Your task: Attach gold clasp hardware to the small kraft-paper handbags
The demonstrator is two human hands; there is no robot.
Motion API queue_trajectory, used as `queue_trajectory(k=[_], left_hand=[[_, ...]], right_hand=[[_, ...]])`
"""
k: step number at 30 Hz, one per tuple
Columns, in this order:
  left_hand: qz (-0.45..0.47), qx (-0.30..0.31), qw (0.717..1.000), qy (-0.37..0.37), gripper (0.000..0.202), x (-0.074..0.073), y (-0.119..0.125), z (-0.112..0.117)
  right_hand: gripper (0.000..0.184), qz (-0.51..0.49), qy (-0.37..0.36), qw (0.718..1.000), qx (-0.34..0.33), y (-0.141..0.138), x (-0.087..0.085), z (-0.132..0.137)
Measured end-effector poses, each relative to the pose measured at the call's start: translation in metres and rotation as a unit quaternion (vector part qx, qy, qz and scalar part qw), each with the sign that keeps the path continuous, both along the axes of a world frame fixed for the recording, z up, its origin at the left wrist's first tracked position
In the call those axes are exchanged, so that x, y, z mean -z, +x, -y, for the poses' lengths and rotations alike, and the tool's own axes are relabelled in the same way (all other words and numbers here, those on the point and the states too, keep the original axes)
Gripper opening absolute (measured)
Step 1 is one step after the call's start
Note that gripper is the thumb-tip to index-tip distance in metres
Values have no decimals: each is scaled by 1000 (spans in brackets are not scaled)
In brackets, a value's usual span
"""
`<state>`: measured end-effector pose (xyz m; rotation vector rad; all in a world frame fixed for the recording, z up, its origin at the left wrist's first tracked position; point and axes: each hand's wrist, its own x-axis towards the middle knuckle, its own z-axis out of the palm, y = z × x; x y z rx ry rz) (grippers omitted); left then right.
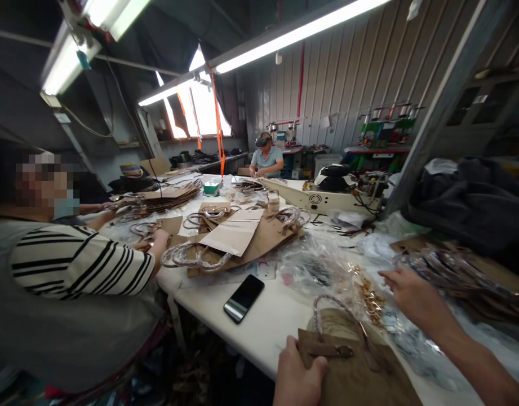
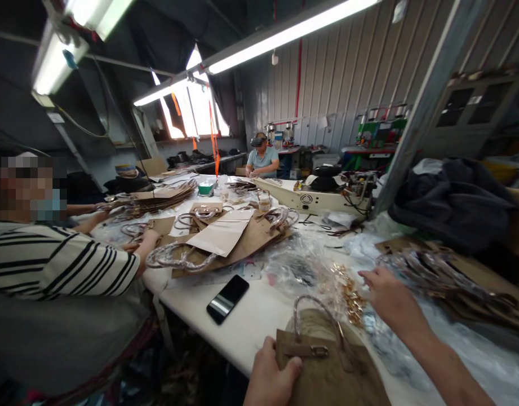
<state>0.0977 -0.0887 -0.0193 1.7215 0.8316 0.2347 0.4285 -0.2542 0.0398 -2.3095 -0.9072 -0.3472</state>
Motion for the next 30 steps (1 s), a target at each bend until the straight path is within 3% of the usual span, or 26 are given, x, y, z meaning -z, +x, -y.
queue_trajectory(k=[3, 6, 8, 10, 14, 18, 22, 24, 27, 30], left_hand=[[2, 11, 1000, 13, 29, -2, -1, 1], [-13, 33, 999, 36, 31, -6, 0, 2], [-20, 49, 997, 65, 29, -9, 1, 1], [-37, 56, 992, 104, 29, -10, 4, 0], [-52, 51, 987, 141, 30, -12, 5, 0], [-72, 61, 985, 142, 33, -17, 3, 2], [-47, 53, 981, 182, 67, -24, 10, 1], [-25, 80, 971, 223, 75, -26, 15, 0], [-7, 142, 965, 220, 42, -24, 20, -3], [24, 146, 973, 177, 17, -19, 23, -5]], right_hand=[[40, -157, 88, 980, -89, -61, -2, 16], [33, -297, 62, 934, -189, -147, 5, 25], [25, -297, 25, 930, -215, -194, 11, 26], [25, -244, -6, 952, -186, -218, 18, 28], [22, -166, -65, 977, -121, -215, 29, 39], [13, -149, -40, 982, -105, -203, 31, 48], [12, -161, -6, 980, -121, -203, 38, 43], [15, -162, 9, 978, -128, -202, 44, 40], [17, -182, 83, 971, -127, -199, 51, 40], [21, -265, 151, 947, -102, -196, 56, 43]])
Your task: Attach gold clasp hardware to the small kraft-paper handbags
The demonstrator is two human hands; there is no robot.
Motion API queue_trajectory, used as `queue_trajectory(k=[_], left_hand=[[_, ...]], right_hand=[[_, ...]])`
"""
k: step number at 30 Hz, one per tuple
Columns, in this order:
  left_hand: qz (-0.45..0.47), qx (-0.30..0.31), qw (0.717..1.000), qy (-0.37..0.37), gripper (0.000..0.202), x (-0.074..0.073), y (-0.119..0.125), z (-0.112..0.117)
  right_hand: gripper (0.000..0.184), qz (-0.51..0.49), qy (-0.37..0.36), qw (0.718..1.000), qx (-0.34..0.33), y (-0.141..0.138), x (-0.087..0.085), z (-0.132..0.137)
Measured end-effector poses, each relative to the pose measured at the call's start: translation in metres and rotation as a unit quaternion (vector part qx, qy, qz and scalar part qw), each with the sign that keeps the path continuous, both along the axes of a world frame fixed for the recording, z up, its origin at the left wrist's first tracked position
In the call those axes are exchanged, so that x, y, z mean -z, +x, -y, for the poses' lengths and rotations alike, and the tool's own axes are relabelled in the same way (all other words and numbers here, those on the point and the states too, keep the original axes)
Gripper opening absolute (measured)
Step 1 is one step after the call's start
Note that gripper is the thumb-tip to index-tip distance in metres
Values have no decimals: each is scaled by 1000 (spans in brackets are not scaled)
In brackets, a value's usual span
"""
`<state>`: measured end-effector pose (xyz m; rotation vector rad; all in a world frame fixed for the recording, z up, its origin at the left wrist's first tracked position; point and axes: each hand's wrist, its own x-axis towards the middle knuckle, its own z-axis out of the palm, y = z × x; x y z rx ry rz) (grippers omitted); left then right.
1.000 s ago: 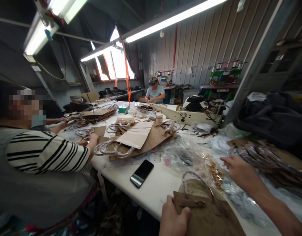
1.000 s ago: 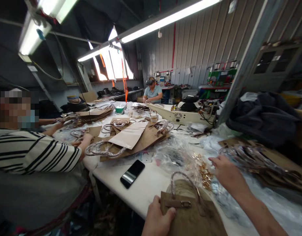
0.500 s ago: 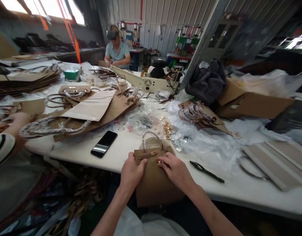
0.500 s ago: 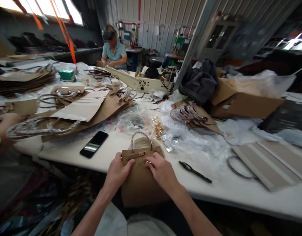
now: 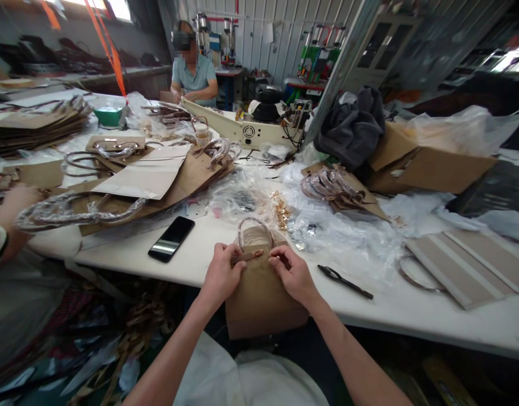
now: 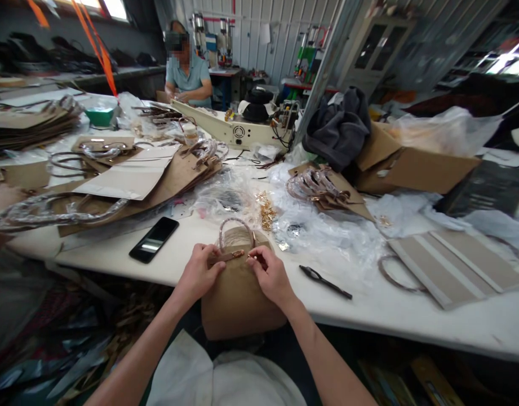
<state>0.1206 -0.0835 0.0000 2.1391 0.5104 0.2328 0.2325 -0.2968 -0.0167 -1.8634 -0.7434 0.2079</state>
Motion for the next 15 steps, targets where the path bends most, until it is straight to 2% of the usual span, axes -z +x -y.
queue_trajectory(k=[3, 5, 7, 10, 11, 13, 14, 15], left_hand=[[32, -4, 999, -27, 17, 3, 0, -2], [67, -14, 996, -59, 25, 3, -1, -2], [108, -46, 985, -123, 31, 4, -4, 0], [138, -123, 951, -246, 26, 6, -11, 8], [140, -144, 937, -286, 34, 6, -14, 10], [139, -168, 906, -363, 64, 6, -18, 14], [134, -164, 891, -401, 72, 5, -19, 14], [128, -147, 878, -438, 71, 4, -20, 13]], right_hand=[[33, -51, 30, 998, 20, -2, 4, 1], [30, -30, 40, 998, 32, -5, 5, 0], [27, -31, 42, 997, 50, -7, 5, -1], [28, -80, 41, 994, 54, -8, 3, -1], [29, -88, 36, 994, 48, -8, 1, 0], [26, -85, 23, 996, 25, -6, -4, 1], [25, -78, 17, 997, 12, -5, -8, 1], [25, -69, 14, 997, 1, -4, -12, 2]])
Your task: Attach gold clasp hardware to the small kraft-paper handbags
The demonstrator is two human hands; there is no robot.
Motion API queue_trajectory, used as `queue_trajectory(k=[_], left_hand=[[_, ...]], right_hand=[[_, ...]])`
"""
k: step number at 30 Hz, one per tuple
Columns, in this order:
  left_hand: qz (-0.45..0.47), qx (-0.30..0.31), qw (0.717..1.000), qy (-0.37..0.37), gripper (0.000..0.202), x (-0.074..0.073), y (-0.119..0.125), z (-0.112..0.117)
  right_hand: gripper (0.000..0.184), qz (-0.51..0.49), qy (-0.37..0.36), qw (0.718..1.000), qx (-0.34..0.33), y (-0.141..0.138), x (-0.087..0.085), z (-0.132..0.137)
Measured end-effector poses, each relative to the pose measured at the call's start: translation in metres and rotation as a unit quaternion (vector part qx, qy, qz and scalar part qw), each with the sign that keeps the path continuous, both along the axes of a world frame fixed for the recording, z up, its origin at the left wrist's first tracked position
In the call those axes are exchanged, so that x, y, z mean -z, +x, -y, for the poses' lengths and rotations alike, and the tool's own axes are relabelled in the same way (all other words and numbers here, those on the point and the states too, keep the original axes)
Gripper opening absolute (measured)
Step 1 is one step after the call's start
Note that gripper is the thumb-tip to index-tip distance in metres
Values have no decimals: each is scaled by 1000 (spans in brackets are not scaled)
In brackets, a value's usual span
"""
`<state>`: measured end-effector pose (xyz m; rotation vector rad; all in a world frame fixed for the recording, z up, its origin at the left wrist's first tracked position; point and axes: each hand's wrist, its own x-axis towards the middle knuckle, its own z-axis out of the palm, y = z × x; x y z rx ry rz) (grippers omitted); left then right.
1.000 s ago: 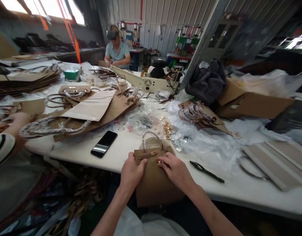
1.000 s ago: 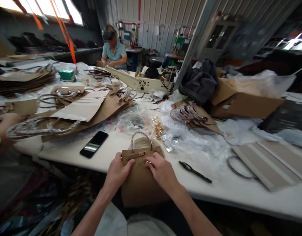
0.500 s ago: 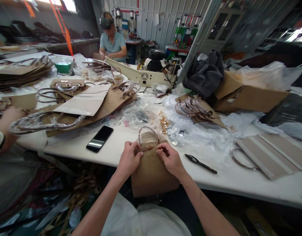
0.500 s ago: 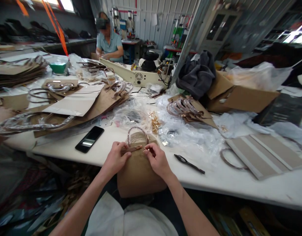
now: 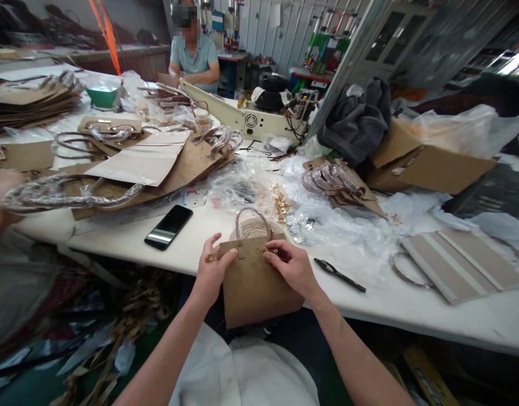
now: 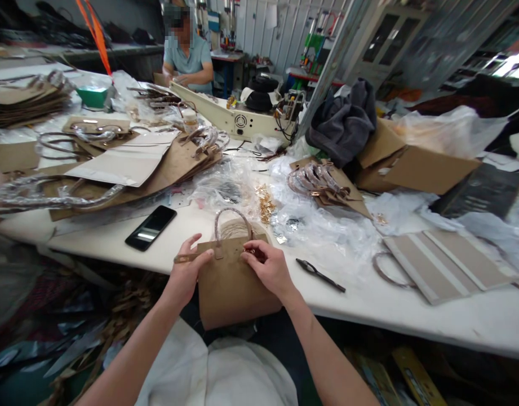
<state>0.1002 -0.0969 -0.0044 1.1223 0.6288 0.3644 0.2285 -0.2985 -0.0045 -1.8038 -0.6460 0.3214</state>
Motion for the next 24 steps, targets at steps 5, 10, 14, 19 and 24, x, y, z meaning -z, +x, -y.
queue_trajectory(k=[5, 10, 14, 19, 24], left_hand=[[23, 107, 986, -129, 37, 5, 1, -7], [9, 80, 989, -121, 30, 9, 4, -1], [10, 70, 994, -89, 28, 6, 4, 3], [1, 49, 996, -70, 25, 7, 4, 4], [-4, 46, 997, -62, 26, 7, 5, 4]], right_hand=[[26, 107, -30, 993, -51, 7, -22, 0], [23, 196, -75, 973, -94, 19, -29, -1], [26, 236, -123, 956, -121, 28, -29, 0], [16, 251, -105, 954, -127, 29, -21, -1], [25, 261, -108, 947, -155, 27, -19, -3]])
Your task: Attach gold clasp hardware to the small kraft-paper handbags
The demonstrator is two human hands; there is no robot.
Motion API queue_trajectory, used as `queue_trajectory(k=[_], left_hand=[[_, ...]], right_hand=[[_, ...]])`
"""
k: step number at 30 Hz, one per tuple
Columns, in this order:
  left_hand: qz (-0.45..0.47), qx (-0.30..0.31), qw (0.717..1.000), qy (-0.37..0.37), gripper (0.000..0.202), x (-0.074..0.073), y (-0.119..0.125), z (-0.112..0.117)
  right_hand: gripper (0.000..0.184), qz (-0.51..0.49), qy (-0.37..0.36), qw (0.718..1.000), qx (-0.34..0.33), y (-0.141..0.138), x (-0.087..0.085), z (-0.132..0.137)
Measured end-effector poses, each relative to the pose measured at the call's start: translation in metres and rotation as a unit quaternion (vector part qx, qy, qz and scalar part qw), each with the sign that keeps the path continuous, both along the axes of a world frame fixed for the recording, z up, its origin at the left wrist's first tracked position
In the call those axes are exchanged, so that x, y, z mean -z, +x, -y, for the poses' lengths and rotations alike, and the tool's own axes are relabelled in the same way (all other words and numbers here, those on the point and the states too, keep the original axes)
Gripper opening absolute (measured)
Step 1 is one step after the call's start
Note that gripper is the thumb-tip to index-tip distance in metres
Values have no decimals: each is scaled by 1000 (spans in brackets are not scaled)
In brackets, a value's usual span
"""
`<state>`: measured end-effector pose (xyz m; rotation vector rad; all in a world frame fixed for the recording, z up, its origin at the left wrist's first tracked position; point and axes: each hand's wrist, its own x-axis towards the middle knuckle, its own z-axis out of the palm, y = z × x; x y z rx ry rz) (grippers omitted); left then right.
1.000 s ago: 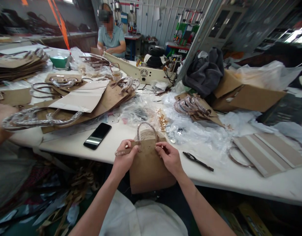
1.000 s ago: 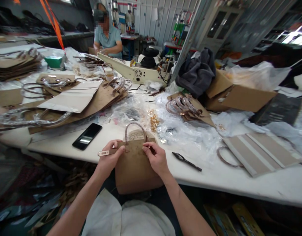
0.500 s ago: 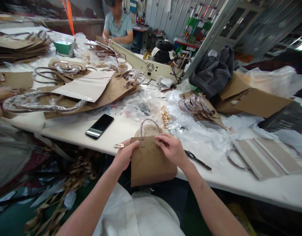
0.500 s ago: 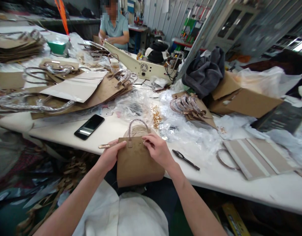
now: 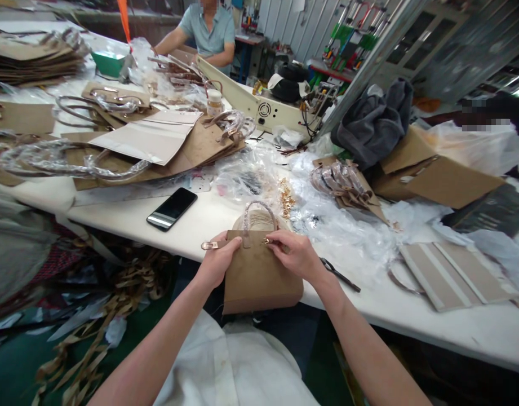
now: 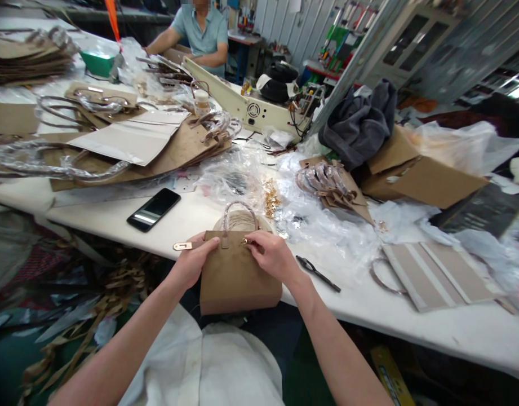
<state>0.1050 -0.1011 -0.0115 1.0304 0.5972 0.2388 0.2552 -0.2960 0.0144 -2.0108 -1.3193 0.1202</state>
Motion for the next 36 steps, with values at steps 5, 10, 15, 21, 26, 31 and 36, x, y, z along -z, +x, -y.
queue_trajectory(k=[5, 10, 15, 21, 26, 31, 36], left_hand=[[-9, -5, 1000, 28, 25, 3, -1, 1], [-9, -5, 998, 65, 22, 5, -1, 2], [-6, -21, 997, 75, 21, 7, 0, 3], [1, -24, 997, 71, 19, 11, -1, 4], [-5, -26, 998, 56, 19, 7, -2, 6], [0, -28, 999, 42, 20, 4, -2, 8], [2, -32, 997, 75, 21, 6, -1, 8]], right_hand=[[24, 18, -37, 999, 15, 0, -2, -5], [20, 37, -62, 997, -2, 3, -2, -10], [21, 53, -65, 996, 4, -2, -1, -16], [21, 100, -99, 990, 20, -13, 4, -19], [21, 91, -104, 990, -24, -9, -2, -16], [21, 99, -112, 988, -39, -4, -5, -14], [22, 133, -140, 981, -7, -12, -3, -20]])
